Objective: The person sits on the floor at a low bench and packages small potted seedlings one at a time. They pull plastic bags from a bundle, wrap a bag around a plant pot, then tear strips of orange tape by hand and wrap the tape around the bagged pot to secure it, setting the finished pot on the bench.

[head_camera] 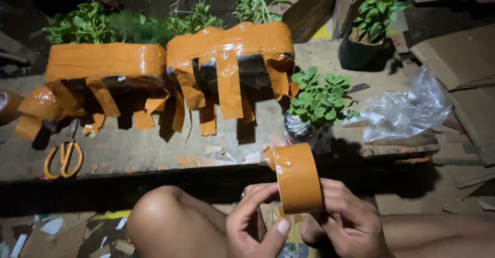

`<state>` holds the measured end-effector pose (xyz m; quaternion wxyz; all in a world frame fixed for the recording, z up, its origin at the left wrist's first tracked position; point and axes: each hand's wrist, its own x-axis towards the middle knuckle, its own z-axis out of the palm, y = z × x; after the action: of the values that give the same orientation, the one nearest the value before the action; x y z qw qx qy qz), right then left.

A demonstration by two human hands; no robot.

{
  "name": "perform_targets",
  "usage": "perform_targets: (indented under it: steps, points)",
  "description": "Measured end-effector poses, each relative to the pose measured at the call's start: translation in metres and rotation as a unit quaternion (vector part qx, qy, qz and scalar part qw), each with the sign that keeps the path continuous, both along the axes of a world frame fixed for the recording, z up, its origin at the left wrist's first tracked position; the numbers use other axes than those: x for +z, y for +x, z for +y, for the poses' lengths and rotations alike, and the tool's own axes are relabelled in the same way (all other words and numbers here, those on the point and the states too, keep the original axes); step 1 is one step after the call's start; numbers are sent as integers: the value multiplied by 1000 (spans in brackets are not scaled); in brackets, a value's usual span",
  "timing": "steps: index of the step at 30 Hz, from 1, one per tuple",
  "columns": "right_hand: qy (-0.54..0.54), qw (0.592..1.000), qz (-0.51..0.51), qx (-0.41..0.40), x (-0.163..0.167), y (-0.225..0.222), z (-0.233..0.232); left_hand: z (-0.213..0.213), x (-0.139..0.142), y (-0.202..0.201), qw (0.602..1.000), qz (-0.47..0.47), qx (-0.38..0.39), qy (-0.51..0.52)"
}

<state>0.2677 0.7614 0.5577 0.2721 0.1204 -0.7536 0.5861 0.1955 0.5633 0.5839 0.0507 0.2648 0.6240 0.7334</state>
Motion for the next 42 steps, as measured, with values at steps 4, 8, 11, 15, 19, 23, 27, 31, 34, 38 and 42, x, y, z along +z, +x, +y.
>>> perform_targets:
  steps: [4,8,11,15,19,23,27,31,34,38,42]
  points:
    - [35,994,73,-71,-2,-7,4,6,13,-6,987,-94,-52,123]
    - [191,962,192,32,-12,-17,37,6,23,-6,986,-144,16,80]
    - [289,929,230,12,-26,-19,55,2,30,-11,989,-119,76,-38]
    - [341,909,234,-56,-41,-10,53,2,36,-14,984,-151,49,-87]
    - [363,893,237,-121,-47,-7,44,8,37,-13,985,42,78,-145]
    - [390,877,237,-150,-46,-11,47,4,38,-13,977,112,88,-160]
    - [403,870,244,-145,-43,-12,52,9,39,-9,959,128,150,-202]
    - [413,867,236,-148,-35,-12,48,26,36,-1,945,159,235,-161]
    - [417,867,227,-149,-25,-13,42,25,36,-2,915,230,265,-200]
    - [446,856,228,-125,-10,-15,38,18,34,-9,897,243,255,-268]
    - [474,847,216,-106,-12,-17,37,22,15,-18,918,-4,272,-290]
